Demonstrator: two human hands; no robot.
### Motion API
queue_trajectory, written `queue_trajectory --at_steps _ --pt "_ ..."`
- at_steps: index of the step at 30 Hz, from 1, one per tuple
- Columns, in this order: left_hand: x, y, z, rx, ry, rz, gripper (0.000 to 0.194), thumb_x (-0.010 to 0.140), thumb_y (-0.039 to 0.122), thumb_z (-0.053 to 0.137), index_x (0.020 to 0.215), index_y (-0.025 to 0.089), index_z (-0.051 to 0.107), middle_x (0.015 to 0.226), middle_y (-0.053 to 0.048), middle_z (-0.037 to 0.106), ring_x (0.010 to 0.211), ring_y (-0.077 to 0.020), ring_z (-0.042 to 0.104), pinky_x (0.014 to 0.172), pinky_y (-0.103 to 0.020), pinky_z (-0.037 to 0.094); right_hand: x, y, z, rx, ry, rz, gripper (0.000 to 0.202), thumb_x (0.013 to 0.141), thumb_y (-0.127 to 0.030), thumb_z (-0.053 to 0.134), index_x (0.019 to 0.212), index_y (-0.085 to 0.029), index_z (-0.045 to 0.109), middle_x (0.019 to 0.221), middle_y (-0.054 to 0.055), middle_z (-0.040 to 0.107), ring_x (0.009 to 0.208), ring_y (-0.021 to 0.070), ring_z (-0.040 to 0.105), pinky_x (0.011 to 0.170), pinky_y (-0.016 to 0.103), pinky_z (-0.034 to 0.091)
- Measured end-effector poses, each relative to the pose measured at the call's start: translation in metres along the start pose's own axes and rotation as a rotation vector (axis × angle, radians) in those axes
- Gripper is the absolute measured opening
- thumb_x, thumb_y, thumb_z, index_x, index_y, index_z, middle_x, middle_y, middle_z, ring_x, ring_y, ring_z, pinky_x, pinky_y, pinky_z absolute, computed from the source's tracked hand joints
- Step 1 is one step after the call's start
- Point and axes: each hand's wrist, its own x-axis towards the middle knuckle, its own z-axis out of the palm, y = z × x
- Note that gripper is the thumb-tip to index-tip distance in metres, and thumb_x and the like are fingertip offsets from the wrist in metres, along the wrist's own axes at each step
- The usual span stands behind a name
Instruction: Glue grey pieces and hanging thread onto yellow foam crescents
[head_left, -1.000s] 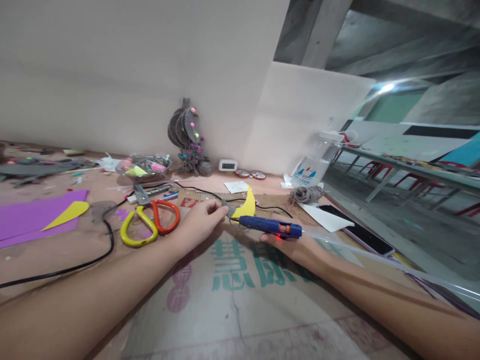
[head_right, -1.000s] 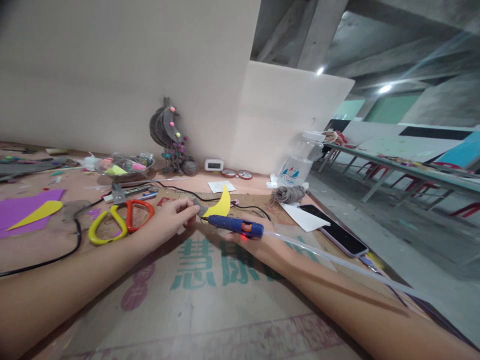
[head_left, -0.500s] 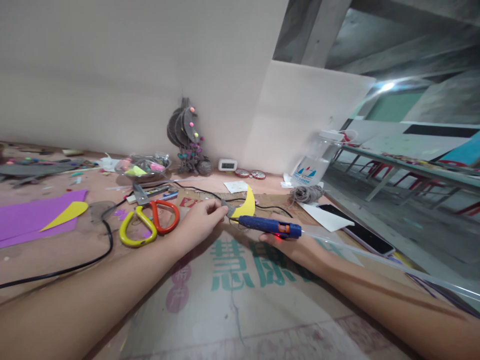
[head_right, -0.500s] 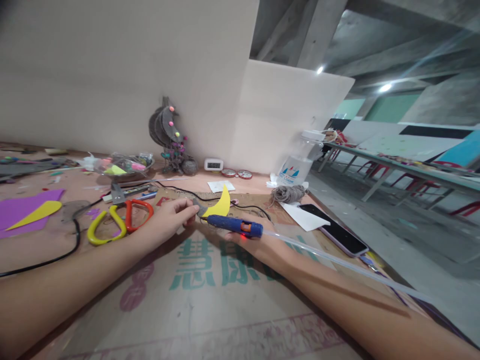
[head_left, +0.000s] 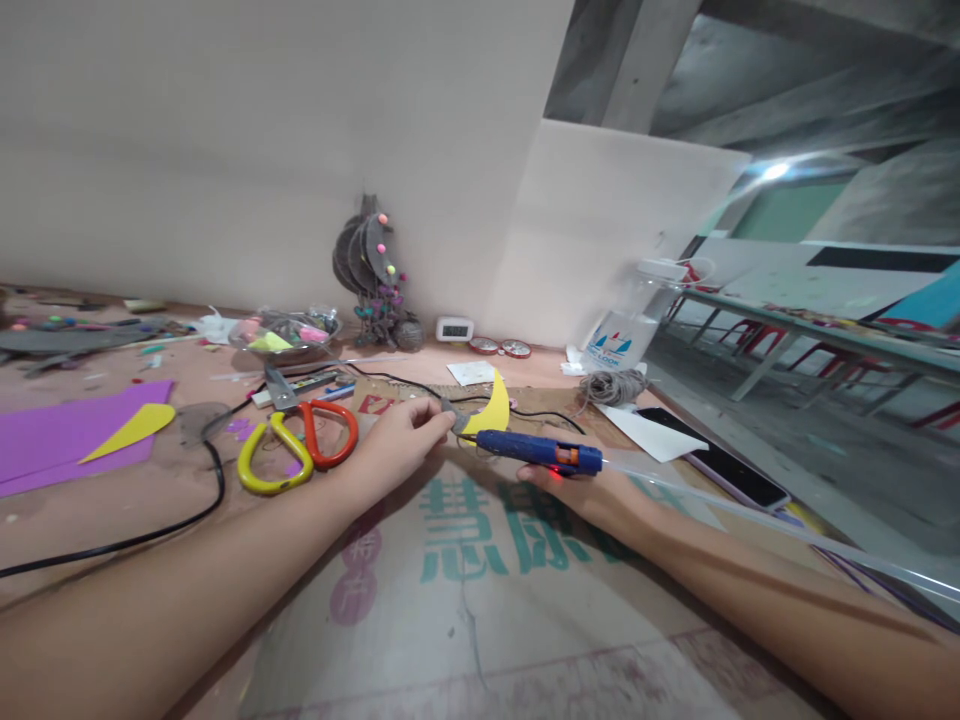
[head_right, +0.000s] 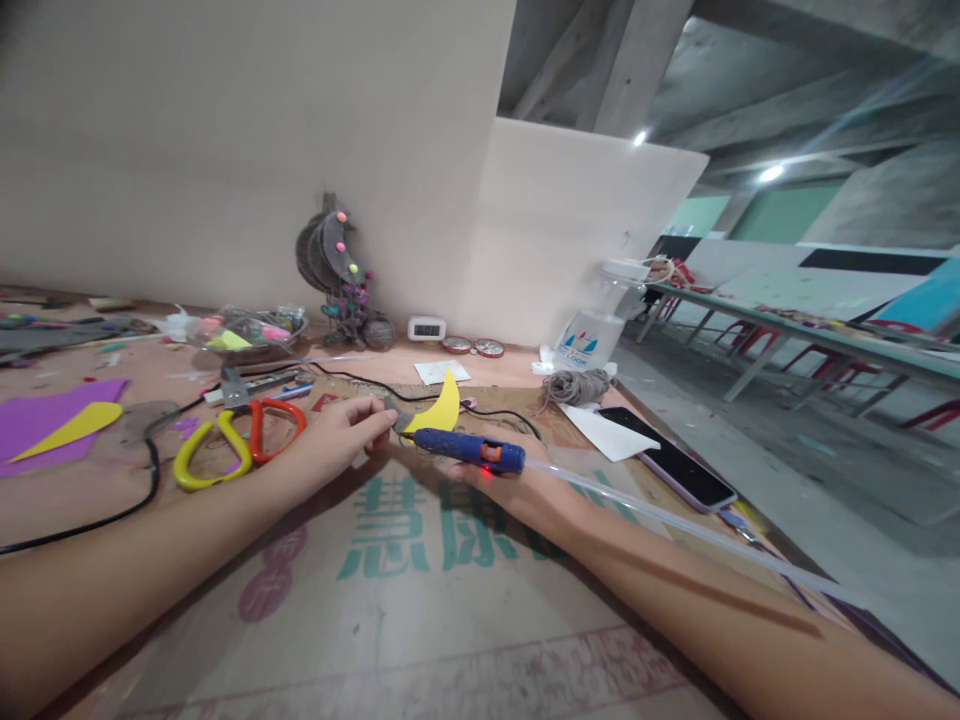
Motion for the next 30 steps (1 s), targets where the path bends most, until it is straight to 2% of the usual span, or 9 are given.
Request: queue_trajectory --at_steps 8,14,24,30 --pt "-0.001 0.0 -0.001 0.01 -0.003 -0.004 0.027 0.078 0.034 0.046 0.057 0.018 0.045 0.054 0.004 0.045 0.055 -0.011 0.044 0.055 -0.023 0.032 0.002 -0.006 -0.001 -0.001 0.012 0.024 0.022 0.069 -0.036 0.064 0.063 -0.02 0.052 0.058 -0.004 0.05 0.057 0.0121 0.047 0.057 0.023 0.041" --pt "-0.002 0.001 -0.001 -0.006 0.002 0.0 0.026 0.078 0.033 0.046 0.057 0.017 0.045 0.054 0.004 0.046 0.056 -0.0111 0.044 0.055 -0.023 0.032 0.002 -0.004 -0.001 -0.013 0.015 0.042 0.021 0.07 -0.039 0.064 0.075 -0.019 0.06 0.067 -0.001 0.058 0.063 0.0149 0.053 0.061 0.026 0.045" --pt "-0.002 0.003 -0.001 -0.003 -0.002 -0.021 0.027 0.077 0.034 0.046 0.056 0.018 0.045 0.052 0.006 0.043 0.052 -0.0101 0.042 0.053 -0.022 0.031 0.005 0.013 -0.002 0.001 0.017 -0.07 0.031 0.073 -0.038 0.062 0.101 -0.023 0.063 0.078 -0.001 0.064 0.066 0.0146 0.057 0.061 0.024 0.047" --pt "-0.002 0.004 0.001 -0.025 0.013 -0.023 0.028 0.077 0.036 0.047 0.056 0.018 0.044 0.052 0.005 0.044 0.052 -0.0103 0.042 0.053 -0.023 0.031 0.004 0.001 -0.001 -0.05 0.109 0.037 0.029 0.067 -0.037 0.065 0.091 -0.02 0.065 0.068 0.0 0.062 0.064 0.0164 0.057 0.057 0.026 0.046"
